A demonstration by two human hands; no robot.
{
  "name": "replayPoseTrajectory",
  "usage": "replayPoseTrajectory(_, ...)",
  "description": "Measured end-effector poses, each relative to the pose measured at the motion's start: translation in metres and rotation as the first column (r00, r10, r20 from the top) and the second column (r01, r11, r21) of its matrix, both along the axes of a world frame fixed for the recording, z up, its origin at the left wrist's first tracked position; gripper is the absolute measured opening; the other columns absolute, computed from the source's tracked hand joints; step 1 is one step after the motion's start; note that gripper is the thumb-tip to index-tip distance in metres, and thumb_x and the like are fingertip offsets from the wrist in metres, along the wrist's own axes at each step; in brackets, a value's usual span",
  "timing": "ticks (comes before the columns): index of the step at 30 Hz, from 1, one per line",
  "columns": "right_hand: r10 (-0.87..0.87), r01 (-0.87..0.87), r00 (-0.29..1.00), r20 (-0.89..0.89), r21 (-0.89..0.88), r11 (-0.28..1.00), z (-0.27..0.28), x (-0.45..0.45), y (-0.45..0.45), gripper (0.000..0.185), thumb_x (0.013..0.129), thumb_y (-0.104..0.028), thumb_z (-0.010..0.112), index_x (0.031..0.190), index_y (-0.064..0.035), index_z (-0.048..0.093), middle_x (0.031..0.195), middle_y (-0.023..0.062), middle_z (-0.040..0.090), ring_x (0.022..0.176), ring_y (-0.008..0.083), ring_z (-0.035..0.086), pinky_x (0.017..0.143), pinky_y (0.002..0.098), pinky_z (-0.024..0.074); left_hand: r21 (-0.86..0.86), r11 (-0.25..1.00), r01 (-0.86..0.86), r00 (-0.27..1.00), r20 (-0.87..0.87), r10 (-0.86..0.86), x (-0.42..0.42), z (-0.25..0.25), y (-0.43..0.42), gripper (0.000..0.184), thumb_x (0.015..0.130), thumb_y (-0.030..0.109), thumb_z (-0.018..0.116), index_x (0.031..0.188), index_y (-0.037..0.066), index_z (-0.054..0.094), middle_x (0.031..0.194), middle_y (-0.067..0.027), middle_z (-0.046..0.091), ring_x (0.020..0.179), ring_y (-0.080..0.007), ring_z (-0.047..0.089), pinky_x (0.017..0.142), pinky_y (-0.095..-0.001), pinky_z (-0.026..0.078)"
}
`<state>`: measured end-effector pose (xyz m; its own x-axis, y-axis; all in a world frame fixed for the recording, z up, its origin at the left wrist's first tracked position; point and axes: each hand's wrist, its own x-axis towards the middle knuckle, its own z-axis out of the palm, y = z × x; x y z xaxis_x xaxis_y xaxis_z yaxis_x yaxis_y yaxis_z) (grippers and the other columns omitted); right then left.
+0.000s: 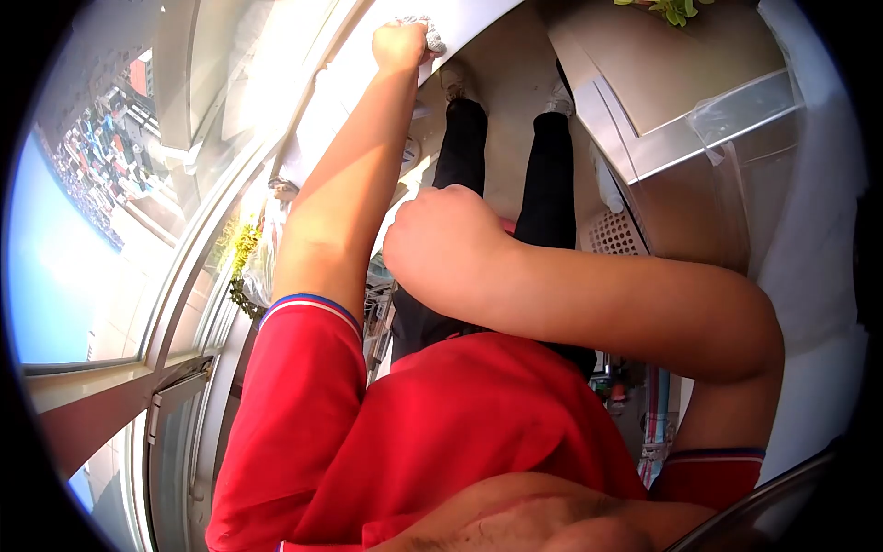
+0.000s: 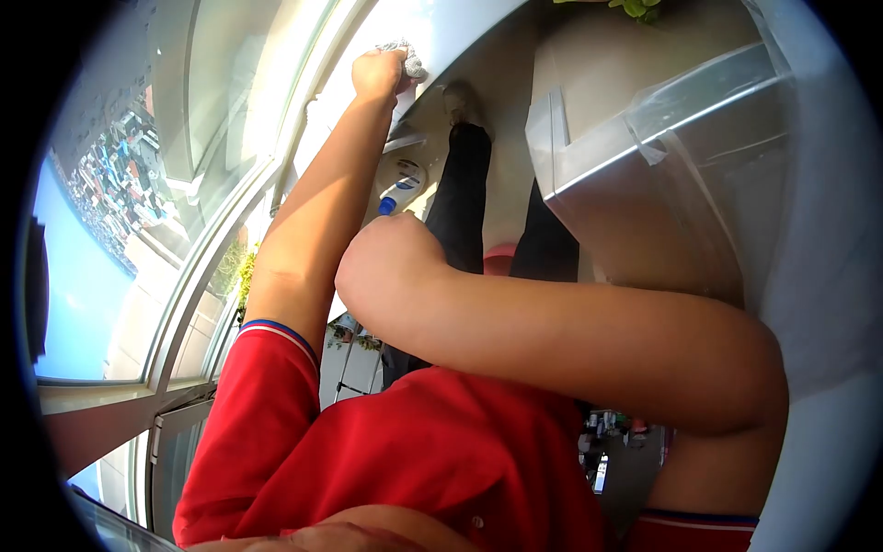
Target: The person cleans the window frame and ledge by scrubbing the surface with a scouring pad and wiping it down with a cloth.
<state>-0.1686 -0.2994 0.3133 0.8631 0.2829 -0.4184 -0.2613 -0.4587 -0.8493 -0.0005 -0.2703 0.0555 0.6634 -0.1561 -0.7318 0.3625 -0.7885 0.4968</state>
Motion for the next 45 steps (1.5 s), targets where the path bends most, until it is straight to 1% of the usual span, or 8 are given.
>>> replayPoseTrajectory(3, 0.013, -0.013, 1.0, -0.027, -0.017, 1.0, 0.002, 0.004, 0.0, 0.014, 0.077, -0.01, 0.074, 0.089, -0.0134, 0.081, 0.088, 0.0038, 0.073, 0.09, 0.0231, 0.072, 0.07, 0.0344, 0.0557, -0.023, 1.0, 0.0, 0.998, 0.066, 0.002, -0.001, -0.003, 0.001, 0.018, 0.08, 0.005, 0.072, 0.089, -0.002, 0.058, 0.083, -0.0137, 0.066, 0.068, -0.025, 0.069, 0.054, -0.0376, 0.057)
replayPoseTrajectory(7, -0.072, 0.072, 0.997, 0.034, -0.005, 0.997, -0.002, -0.001, 0.003, 0.007, 0.076, -0.011, 0.071, 0.081, -0.0108, 0.076, 0.082, 0.0053, 0.071, 0.083, 0.0239, 0.072, 0.064, 0.0369, 0.055, 0.239, 0.945, 0.222, 0.85, 0.428, -0.308, 0.002, -0.008, 0.02, 0.028, 0.075, 0.016, 0.071, 0.095, 0.001, 0.058, 0.088, -0.0164, 0.069, 0.089, -0.0313, 0.07, 0.083, -0.0432, 0.054)
replayPoseTrajectory(18, -0.056, 0.058, 0.996, 0.07, -0.027, 0.998, -0.006, -0.006, 0.011, 0.008, 0.076, -0.013, 0.07, 0.079, -0.0094, 0.076, 0.079, 0.0062, 0.072, 0.081, 0.0242, 0.073, 0.063, 0.0376, 0.056, 0.589, 0.701, 0.401, 0.438, 0.549, -0.712, -0.017, -0.009, 0.02, 0.033, 0.081, 0.023, 0.069, 0.11, 0.007, 0.065, 0.097, -0.0139, 0.071, 0.095, -0.0346, 0.069, 0.084, -0.046, 0.055)
replayPoseTrajectory(30, -0.016, 0.017, 0.999, 0.035, -0.028, 0.999, -0.002, -0.004, 0.004, 0.009, 0.075, -0.013, 0.071, 0.08, -0.0089, 0.077, 0.079, 0.0069, 0.071, 0.082, 0.0249, 0.073, 0.062, 0.0376, 0.0559, 0.439, 0.779, 0.448, 0.618, 0.478, -0.624, 0.023, -0.035, 0.033, 0.046, 0.081, 0.045, 0.082, 0.102, 0.004, 0.073, 0.1, -0.017, 0.076, 0.095, -0.0334, 0.072, 0.086, -0.0417, 0.054)
replayPoseTrajectory(33, 0.008, -0.008, 1.0, 0.009, -0.005, 1.0, -0.001, -0.002, 0.004, 0.01, 0.075, -0.013, 0.071, 0.08, -0.0089, 0.078, 0.08, 0.0072, 0.071, 0.082, 0.0251, 0.073, 0.062, 0.0375, 0.0562, 0.396, 0.754, 0.524, 0.718, 0.271, -0.641, 0.035, -0.029, 0.023, 0.048, 0.08, 0.045, 0.083, 0.102, 0.003, 0.074, 0.098, -0.0163, 0.076, 0.091, -0.0333, 0.073, 0.084, -0.0406, 0.055)
replayPoseTrajectory(41, 0.109, -0.11, 0.993, -0.04, -0.016, 0.994, -0.003, 0.003, 0.011, 0.018, 0.07, -0.011, 0.081, 0.087, -0.0126, 0.081, 0.087, 0.0038, 0.073, 0.086, 0.0226, 0.073, 0.066, 0.0345, 0.0554, 0.569, 0.763, 0.307, 0.636, 0.474, -0.609, -0.007, -0.013, -0.03, 0.046, 0.082, 0.043, 0.082, 0.1, 0.001, 0.073, 0.095, -0.0173, 0.076, 0.09, -0.0329, 0.073, 0.085, -0.0416, 0.055)
replayPoseTrajectory(43, 0.068, -0.068, 0.997, -0.025, 0.005, 0.998, -0.003, 0.002, 0.008, 0.017, 0.07, -0.011, 0.081, 0.087, -0.0127, 0.081, 0.086, 0.0041, 0.073, 0.085, 0.0228, 0.072, 0.066, 0.0348, 0.0554, 0.468, 0.693, 0.548, 0.672, 0.247, -0.698, 0.014, 0.004, -0.015, 0.045, 0.083, 0.043, 0.08, 0.101, 0.002, 0.072, 0.101, -0.0194, 0.075, 0.096, -0.0339, 0.072, 0.089, -0.0414, 0.054)
replayPoseTrajectory(45, 0.044, -0.044, 0.999, -0.011, 0.004, 0.999, -0.002, 0.002, 0.003, 0.017, 0.07, -0.011, 0.081, 0.087, -0.0128, 0.081, 0.086, 0.0042, 0.073, 0.085, 0.0229, 0.072, 0.067, 0.035, 0.0553, 0.432, 0.738, 0.519, 0.654, 0.355, -0.668, 0.004, -0.003, 0.017, 0.042, 0.085, 0.042, 0.08, 0.097, 0.002, 0.07, 0.099, -0.0195, 0.075, 0.096, -0.0347, 0.072, 0.09, -0.0414, 0.054)
